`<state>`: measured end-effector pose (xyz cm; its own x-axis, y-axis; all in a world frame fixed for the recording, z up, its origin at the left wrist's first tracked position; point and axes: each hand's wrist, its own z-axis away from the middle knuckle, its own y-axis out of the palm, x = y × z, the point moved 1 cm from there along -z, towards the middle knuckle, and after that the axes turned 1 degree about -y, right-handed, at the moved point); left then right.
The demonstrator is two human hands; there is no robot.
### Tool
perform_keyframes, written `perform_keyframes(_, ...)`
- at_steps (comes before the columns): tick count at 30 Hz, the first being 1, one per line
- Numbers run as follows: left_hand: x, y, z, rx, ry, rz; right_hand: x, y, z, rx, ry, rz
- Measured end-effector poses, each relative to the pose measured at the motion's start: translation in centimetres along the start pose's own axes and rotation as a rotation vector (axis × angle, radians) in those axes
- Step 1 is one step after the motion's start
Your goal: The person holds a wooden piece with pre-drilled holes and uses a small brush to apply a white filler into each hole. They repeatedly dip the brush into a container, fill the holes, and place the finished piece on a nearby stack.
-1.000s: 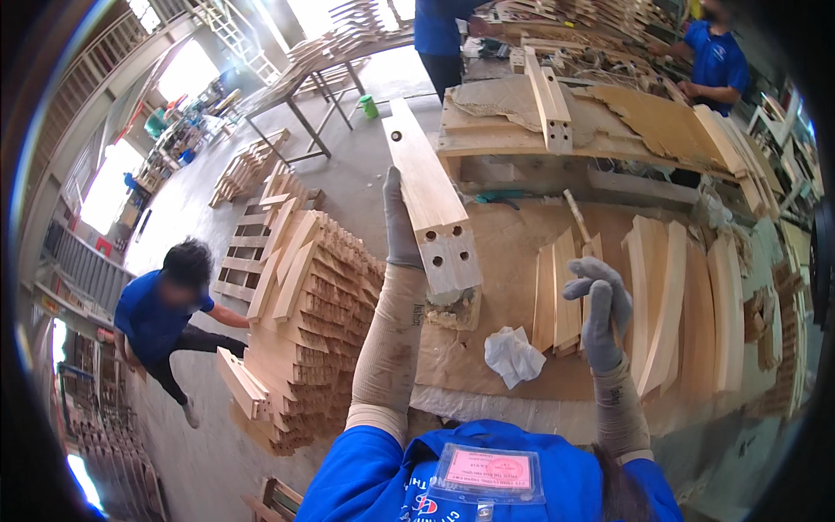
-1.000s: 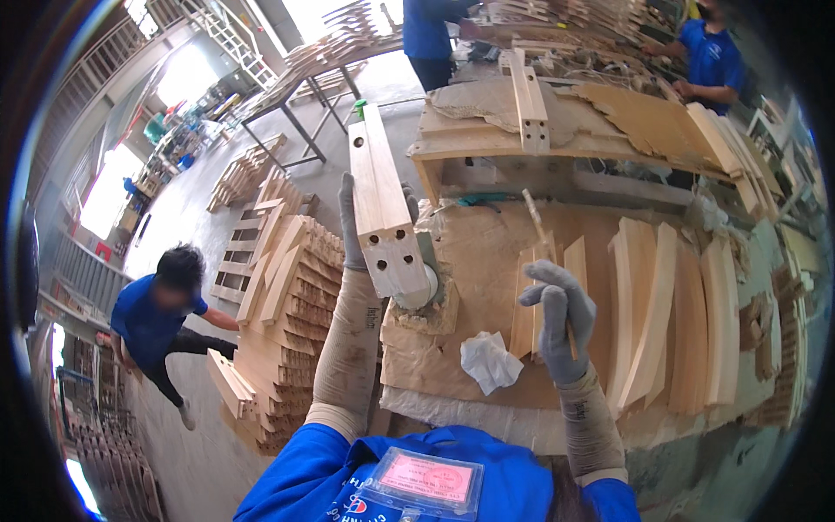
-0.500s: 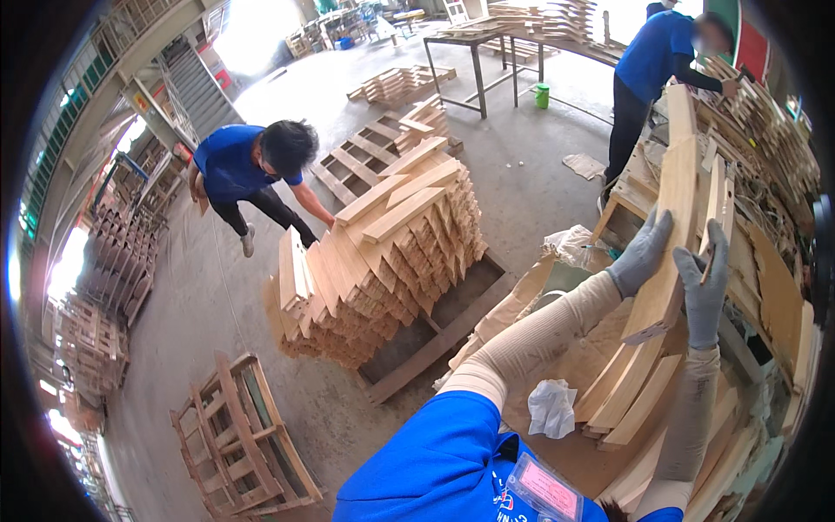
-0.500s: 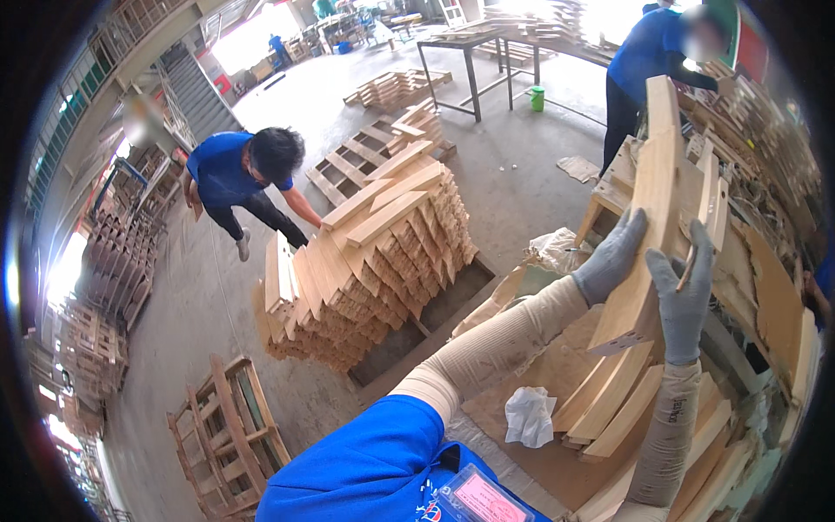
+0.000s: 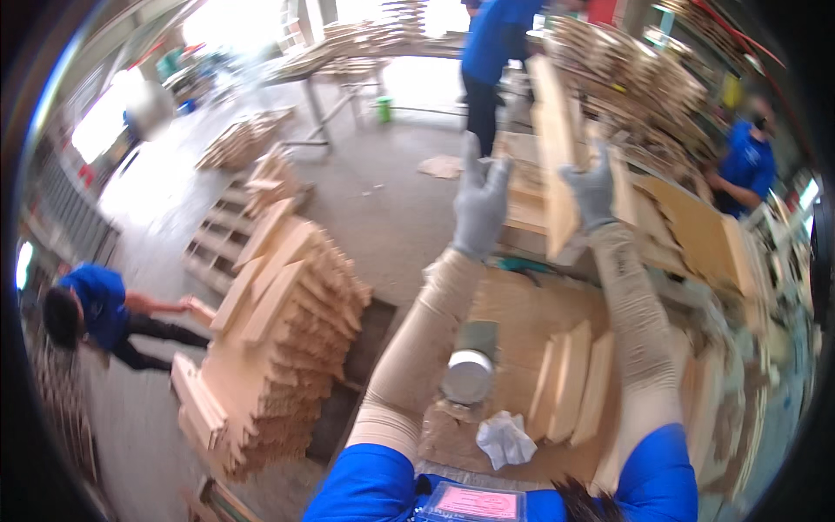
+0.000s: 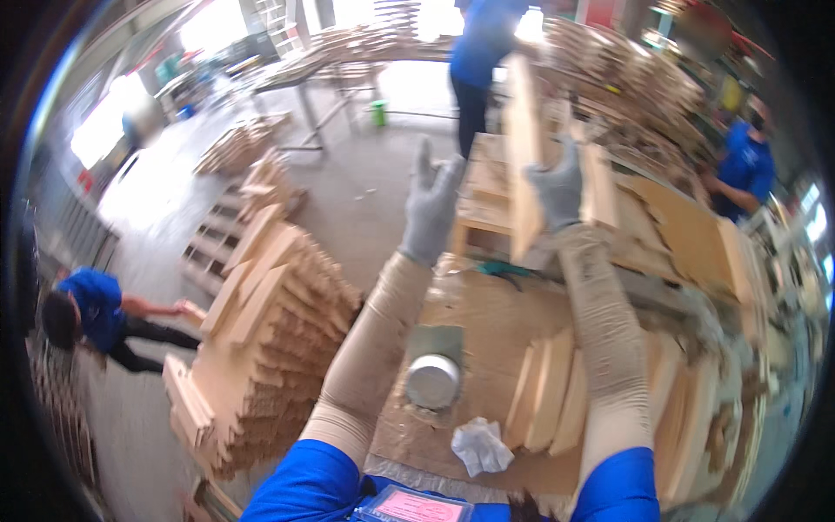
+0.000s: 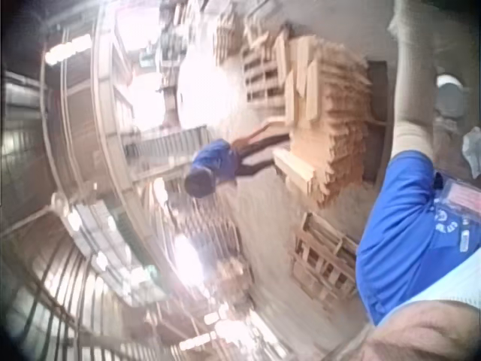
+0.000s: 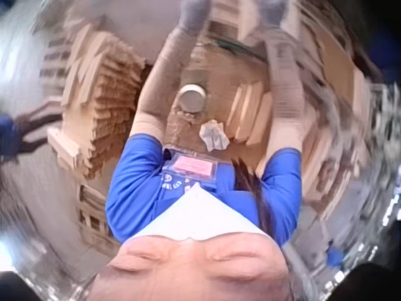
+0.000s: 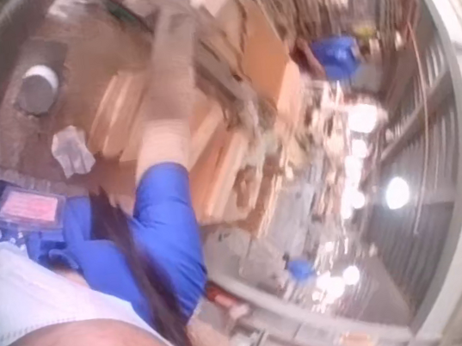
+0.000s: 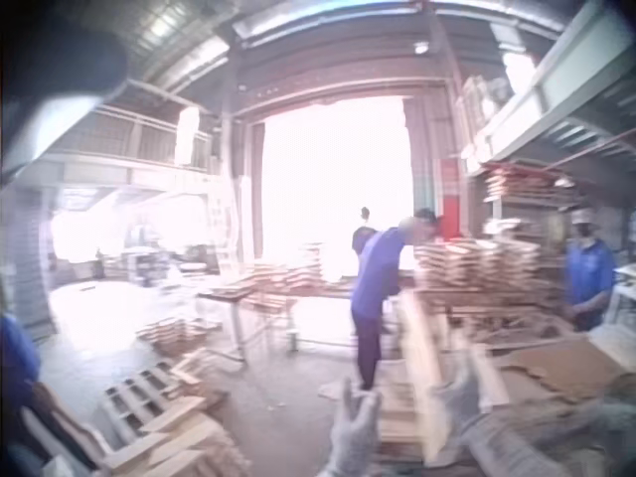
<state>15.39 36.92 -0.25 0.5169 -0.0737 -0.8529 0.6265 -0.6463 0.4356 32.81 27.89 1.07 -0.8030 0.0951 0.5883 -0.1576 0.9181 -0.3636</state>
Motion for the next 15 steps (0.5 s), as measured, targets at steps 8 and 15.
perform_keyframes(8, -2.3, -14.5, 13.5, -0.43, 0.019, -0.378, -18.3, 4.4, -5.3, 0.15, 0.0, 0.58)
perform_keyframes(15, -3.0, -22.7, 23.7, -0.703, -0.072, -0.314, -21.0, 5.4, -6.2, 0.214, 0.128, 0.901)
